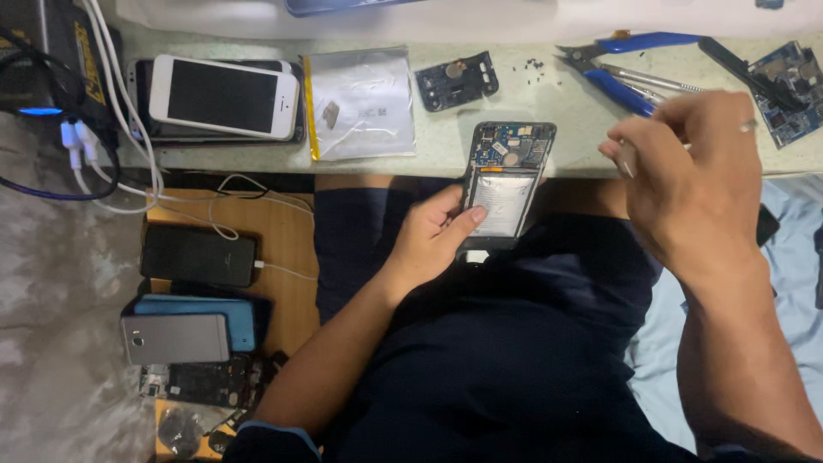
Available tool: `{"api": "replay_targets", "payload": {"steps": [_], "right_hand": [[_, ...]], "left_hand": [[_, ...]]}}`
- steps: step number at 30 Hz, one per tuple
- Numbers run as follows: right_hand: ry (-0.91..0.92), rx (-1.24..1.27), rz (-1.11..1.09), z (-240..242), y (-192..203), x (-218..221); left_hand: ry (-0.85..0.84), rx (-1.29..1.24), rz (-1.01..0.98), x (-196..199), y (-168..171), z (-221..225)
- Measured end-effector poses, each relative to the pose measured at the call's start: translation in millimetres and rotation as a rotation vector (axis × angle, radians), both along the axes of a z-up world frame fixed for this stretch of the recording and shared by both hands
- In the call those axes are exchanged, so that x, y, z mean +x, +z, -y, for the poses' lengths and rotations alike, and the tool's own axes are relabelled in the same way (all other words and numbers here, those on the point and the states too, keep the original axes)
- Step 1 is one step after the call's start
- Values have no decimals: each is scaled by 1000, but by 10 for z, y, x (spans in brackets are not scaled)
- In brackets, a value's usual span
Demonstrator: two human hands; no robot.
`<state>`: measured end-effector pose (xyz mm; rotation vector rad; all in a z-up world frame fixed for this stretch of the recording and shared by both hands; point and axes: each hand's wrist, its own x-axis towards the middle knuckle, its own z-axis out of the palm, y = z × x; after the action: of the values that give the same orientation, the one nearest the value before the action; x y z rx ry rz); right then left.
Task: The person disassembles a smartphone by removing screws and prying open the back cover. They then detach internal components, including the battery and circuit boards, using a screwdriver and tweezers.
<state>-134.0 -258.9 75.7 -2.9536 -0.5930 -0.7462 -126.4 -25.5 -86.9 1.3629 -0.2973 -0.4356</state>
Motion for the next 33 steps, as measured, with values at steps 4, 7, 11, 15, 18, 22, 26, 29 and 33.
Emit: {"api": "replay_targets", "payload": {"steps": [4,7,11,15,18,22,26,29,33], "right_hand": [[-25,28,-82,-7,-149,85],[-12,63,-56,13,-287,233],[25,116,-80,10,-436,369],[49,156,-110,-36,-431,383],[65,276,-94,-58,-405,280],[96,548,-206,-193,-441,2],[108,428,-204,-279,-576,-86],[138,406,-137,-332,-628,-114],[74,455,-147,-361,-640,-135]], "left_hand": [[1,1,11,-39,-12,-6],[0,-19,17,-14,-9,-2],[-9,-25,8,-23,-40,-8],[-16,-64,-1,-16,-67,6],[-21,-88,-19,-23,-91,20],[-5,26,8,-25,-85,-8],[-24,-70,-24,-28,-67,8],[-18,-88,-1,-28,-51,1],[-18,-89,-32,-44,-66,3]]}}
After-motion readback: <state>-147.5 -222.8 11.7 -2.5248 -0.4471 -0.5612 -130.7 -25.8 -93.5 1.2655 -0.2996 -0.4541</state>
